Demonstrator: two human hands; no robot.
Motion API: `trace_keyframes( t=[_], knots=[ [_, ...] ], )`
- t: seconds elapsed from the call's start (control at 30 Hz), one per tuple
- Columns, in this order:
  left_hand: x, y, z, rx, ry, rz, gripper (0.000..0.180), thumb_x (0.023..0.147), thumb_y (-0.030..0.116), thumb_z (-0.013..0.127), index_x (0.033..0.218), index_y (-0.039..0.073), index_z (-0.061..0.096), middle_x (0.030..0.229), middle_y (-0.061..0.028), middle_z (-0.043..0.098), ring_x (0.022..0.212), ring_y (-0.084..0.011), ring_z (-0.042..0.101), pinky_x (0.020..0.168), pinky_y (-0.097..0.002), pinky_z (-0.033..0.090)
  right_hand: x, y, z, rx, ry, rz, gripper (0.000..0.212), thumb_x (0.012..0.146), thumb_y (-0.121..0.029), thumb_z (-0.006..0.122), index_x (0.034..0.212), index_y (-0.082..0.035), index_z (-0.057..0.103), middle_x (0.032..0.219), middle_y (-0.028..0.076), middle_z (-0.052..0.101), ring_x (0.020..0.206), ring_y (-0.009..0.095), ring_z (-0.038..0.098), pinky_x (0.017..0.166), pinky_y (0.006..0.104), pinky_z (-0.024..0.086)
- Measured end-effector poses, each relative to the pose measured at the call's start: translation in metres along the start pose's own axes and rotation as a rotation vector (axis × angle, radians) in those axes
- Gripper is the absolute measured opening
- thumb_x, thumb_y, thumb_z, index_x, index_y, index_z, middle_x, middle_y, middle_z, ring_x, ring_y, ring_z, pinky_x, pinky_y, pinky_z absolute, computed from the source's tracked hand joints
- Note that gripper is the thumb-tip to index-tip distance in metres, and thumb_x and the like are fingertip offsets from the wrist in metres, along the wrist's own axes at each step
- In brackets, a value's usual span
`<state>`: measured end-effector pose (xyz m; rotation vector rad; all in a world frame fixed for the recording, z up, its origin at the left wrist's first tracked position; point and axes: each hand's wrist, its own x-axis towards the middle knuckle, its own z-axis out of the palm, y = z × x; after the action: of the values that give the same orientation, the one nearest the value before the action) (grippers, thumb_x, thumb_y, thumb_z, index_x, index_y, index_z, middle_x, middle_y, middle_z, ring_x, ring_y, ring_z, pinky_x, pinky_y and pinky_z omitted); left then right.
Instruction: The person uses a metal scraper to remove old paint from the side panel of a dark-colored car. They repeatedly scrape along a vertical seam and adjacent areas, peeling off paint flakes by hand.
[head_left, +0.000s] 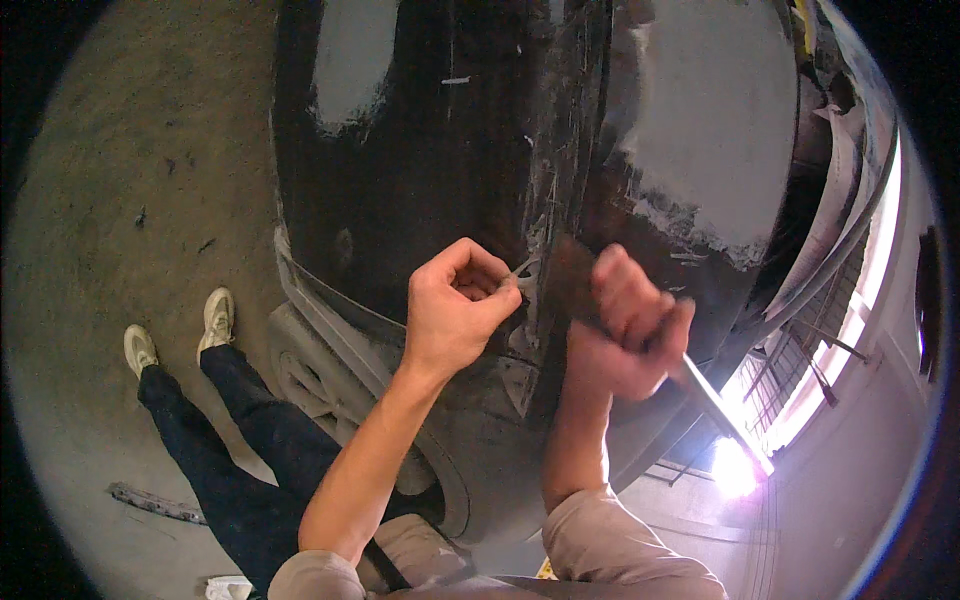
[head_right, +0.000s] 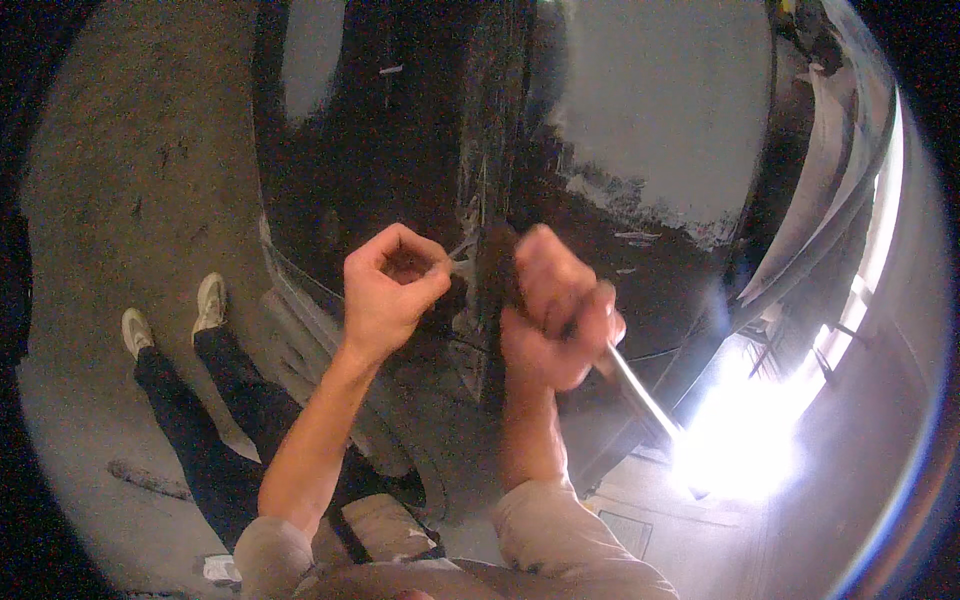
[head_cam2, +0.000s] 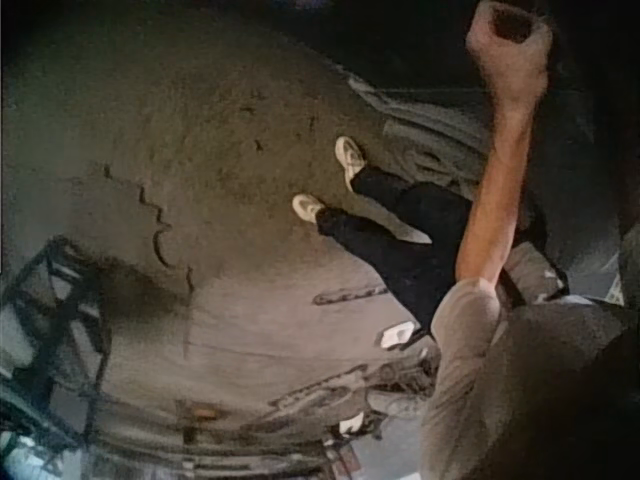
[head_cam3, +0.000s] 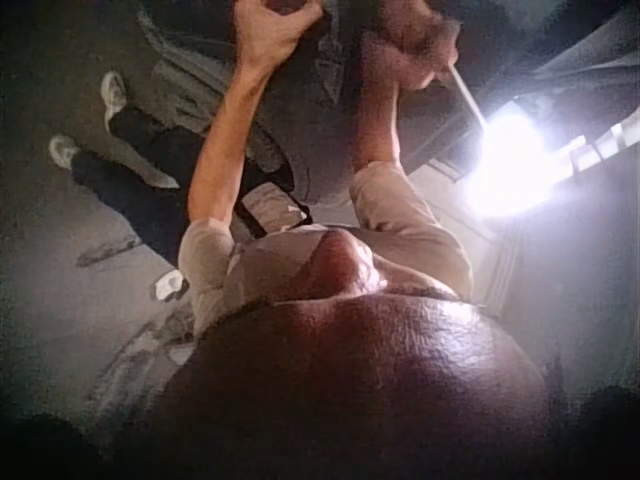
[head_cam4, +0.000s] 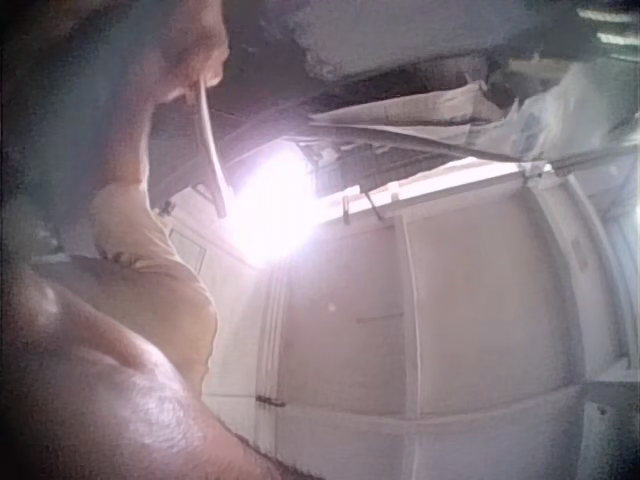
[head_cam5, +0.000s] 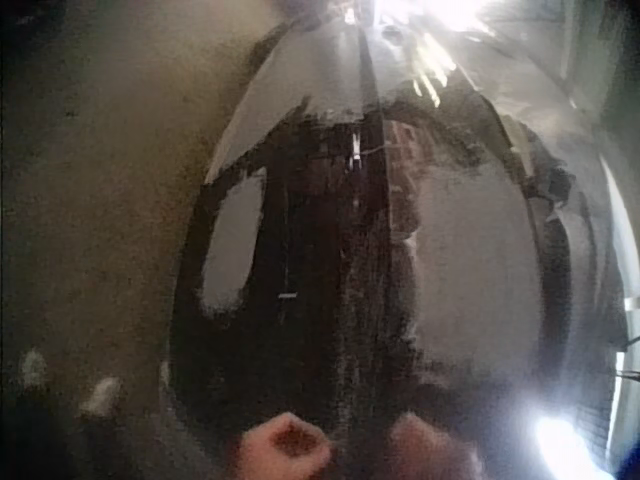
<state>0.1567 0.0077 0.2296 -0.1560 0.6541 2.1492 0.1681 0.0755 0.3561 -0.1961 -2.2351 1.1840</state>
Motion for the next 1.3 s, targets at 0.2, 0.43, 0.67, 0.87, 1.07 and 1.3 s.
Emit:
trace_keyframes(
  t=[0.2,0.43,0.67,0.87,1.07,1.3],
  knots=[
    [-0.005,-0.001,-0.001,0.028,-0.068,-0.022,0.013,0.082,-0.003,0.075,0.091,0.002,0.068,0.088,-0.0001,0.070,0.082,-0.0066,0.065,0.075,-0.0234,0.054,-0.007,-0.006,-0.005,-0.106,-0.055,0.049,0.049,0.105,-0.023,0.032,0.057,-0.017,0.023,0.048,-0.001,0.026,0.049,0.015,0.022,0.060,0.0378,0.030],
    [-0.006,0.005,-0.001,0.015,-0.040,-0.014,0.013,0.082,-0.004,0.074,0.091,0.002,0.067,0.088,-0.0008,0.070,0.082,-0.0069,0.065,0.075,-0.0235,0.055,0.025,0.003,-0.002,-0.039,-0.018,0.062,0.050,0.104,-0.025,0.034,0.056,-0.018,0.021,0.046,-0.001,0.024,0.048,0.015,0.020,0.058,0.0368,0.028],
    [-0.004,0.003,-0.007,0.000,-0.032,-0.015,0.012,0.081,-0.002,0.076,0.087,0.001,0.066,0.081,-0.0006,0.069,0.072,-0.0045,0.063,0.065,-0.0208,0.051,0.010,-0.005,0.001,-0.016,-0.186,0.020,0.049,0.105,-0.026,0.034,0.058,-0.017,0.021,0.048,0.000,0.026,0.049,0.015,0.021,0.058,0.0373,0.029],
    [-0.013,-0.001,-0.004,-0.037,-0.005,0.019,0.012,0.083,-0.001,0.076,0.088,0.002,0.065,0.081,-0.0003,0.068,0.073,-0.0041,0.063,0.064,-0.0204,0.050,0.021,0.010,-0.008,0.072,-0.097,-0.093,0.039,0.097,-0.006,0.044,0.062,-0.011,0.028,0.051,0.001,0.030,0.047,0.016,0.024,0.053,0.0388,0.027],
    [-0.003,0.014,-0.002,-0.110,0.000,-0.022,0.018,0.087,0.003,0.076,0.103,0.001,0.066,0.090,-0.0027,0.068,0.077,-0.0066,0.063,0.063,-0.0212,0.050,0.010,0.001,-0.008,0.042,-0.131,0.044,0.037,0.097,-0.011,0.048,0.065,-0.011,0.030,0.053,0.000,0.028,0.049,0.017,0.025,0.054,0.0381,0.025],
    [0.015,0.024,0.038,0.433,0.135,0.413,0.029,0.082,0.006,0.082,0.106,0.000,0.068,0.090,-0.0103,0.064,0.075,-0.0217,0.066,0.061,-0.0312,0.051,0.023,-0.046,-0.005,0.087,0.032,-0.049,0.051,0.107,-0.031,0.031,0.058,-0.020,0.027,0.049,-0.005,0.024,0.049,0.012,0.020,0.062,0.0355,0.030]
  ],
)
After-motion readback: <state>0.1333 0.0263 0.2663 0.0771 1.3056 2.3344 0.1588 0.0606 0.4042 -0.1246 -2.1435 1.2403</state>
